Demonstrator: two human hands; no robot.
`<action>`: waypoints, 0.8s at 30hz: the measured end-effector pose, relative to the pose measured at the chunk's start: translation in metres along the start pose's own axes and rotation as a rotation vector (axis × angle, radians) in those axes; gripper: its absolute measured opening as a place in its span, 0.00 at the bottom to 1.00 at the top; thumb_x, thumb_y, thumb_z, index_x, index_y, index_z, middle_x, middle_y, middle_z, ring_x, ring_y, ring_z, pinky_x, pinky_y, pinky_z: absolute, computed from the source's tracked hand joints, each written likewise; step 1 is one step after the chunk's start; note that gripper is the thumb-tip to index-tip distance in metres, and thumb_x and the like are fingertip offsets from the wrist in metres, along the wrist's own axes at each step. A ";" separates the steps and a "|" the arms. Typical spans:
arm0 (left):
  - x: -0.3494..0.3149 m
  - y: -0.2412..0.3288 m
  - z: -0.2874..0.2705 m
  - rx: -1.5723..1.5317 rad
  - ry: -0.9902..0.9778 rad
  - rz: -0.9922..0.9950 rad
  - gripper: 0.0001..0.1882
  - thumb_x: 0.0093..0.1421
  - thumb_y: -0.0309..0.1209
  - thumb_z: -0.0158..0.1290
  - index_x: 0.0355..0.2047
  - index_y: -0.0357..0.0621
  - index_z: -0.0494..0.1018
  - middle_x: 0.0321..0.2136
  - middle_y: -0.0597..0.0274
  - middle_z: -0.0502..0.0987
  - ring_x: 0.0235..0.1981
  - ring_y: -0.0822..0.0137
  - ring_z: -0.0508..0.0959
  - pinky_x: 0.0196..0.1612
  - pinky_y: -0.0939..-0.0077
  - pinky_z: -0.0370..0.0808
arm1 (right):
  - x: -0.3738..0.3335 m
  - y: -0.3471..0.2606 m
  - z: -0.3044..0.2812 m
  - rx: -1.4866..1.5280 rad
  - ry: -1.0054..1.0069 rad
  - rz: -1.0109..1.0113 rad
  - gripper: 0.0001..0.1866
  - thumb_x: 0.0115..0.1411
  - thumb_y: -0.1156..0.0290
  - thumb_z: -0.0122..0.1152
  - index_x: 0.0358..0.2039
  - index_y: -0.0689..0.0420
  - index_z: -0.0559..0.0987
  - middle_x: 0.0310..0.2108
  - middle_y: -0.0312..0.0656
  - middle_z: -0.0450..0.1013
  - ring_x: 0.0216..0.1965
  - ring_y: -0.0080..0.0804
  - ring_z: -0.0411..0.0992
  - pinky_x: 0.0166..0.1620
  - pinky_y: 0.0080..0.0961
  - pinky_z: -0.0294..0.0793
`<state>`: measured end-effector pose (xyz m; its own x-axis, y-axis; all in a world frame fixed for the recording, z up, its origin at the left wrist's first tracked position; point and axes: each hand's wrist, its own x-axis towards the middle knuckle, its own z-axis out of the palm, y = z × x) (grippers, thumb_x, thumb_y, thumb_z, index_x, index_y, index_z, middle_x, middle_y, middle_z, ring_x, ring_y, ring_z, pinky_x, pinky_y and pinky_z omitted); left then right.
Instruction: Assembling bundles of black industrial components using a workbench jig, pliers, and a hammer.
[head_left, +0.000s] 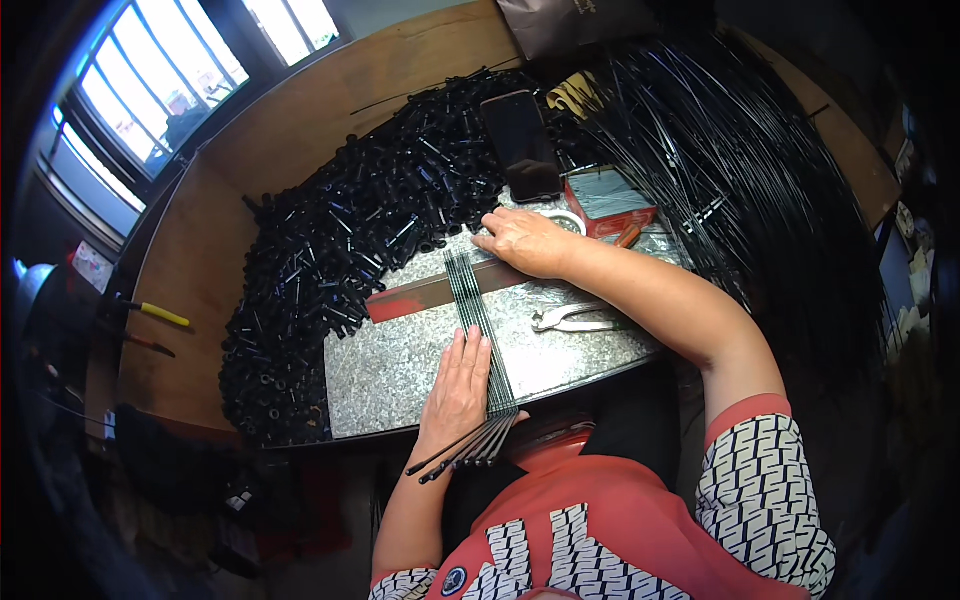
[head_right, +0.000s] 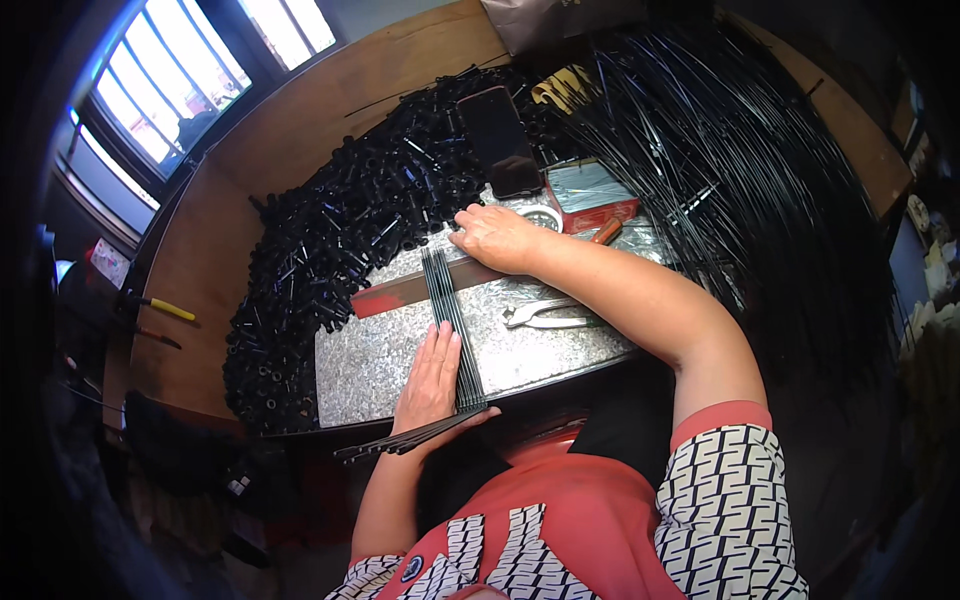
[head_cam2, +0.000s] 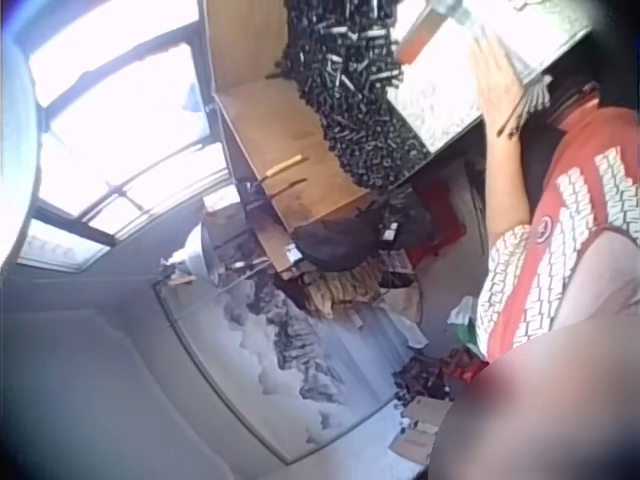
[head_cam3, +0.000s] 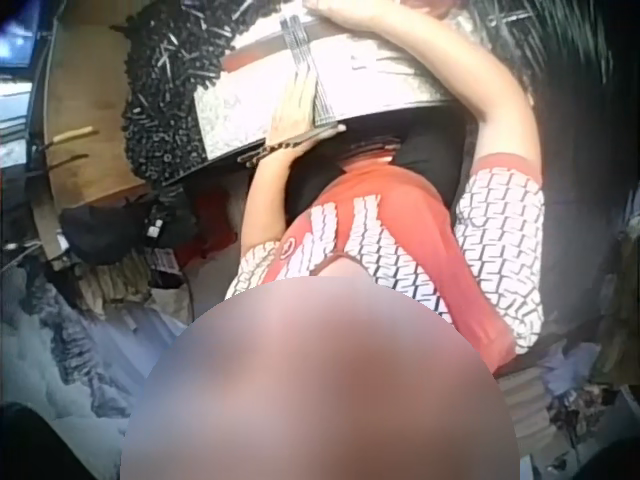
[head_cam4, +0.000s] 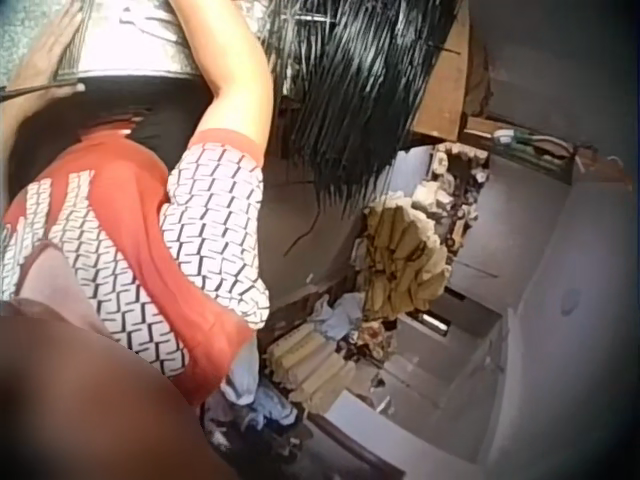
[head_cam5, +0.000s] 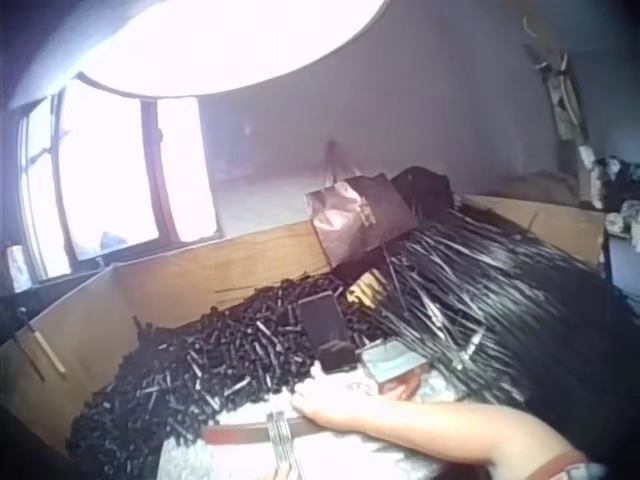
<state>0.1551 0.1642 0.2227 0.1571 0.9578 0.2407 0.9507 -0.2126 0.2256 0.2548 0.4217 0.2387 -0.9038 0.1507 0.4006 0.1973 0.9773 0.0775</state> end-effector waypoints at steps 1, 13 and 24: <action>0.000 0.001 0.000 0.004 -0.007 0.008 0.55 0.46 0.58 0.60 0.60 0.24 0.53 0.63 0.34 0.52 0.66 0.40 0.50 0.65 0.50 0.51 | 0.000 0.000 0.000 0.002 0.005 0.010 0.11 0.56 0.71 0.50 0.36 0.58 0.78 0.35 0.44 0.70 0.41 0.39 0.70 0.44 0.35 0.72; 0.005 0.004 0.002 0.000 0.011 -0.013 0.58 0.37 0.48 0.70 0.61 0.30 0.52 0.63 0.37 0.52 0.66 0.43 0.50 0.66 0.54 0.52 | -0.002 0.004 0.008 0.046 0.042 0.008 0.11 0.56 0.70 0.50 0.34 0.58 0.80 0.34 0.43 0.71 0.41 0.39 0.71 0.43 0.35 0.72; 0.005 0.003 0.005 -0.014 0.018 -0.014 0.60 0.35 0.45 0.72 0.62 0.34 0.51 0.64 0.39 0.52 0.66 0.42 0.51 0.66 0.54 0.53 | 0.000 0.005 0.015 0.012 0.145 -0.052 0.09 0.54 0.69 0.52 0.24 0.58 0.78 0.31 0.43 0.72 0.38 0.38 0.71 0.41 0.34 0.72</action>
<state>0.1598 0.1692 0.2195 0.1391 0.9570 0.2546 0.9488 -0.2025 0.2425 0.2504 0.4289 0.2257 -0.8482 0.0779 0.5239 0.1468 0.9850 0.0912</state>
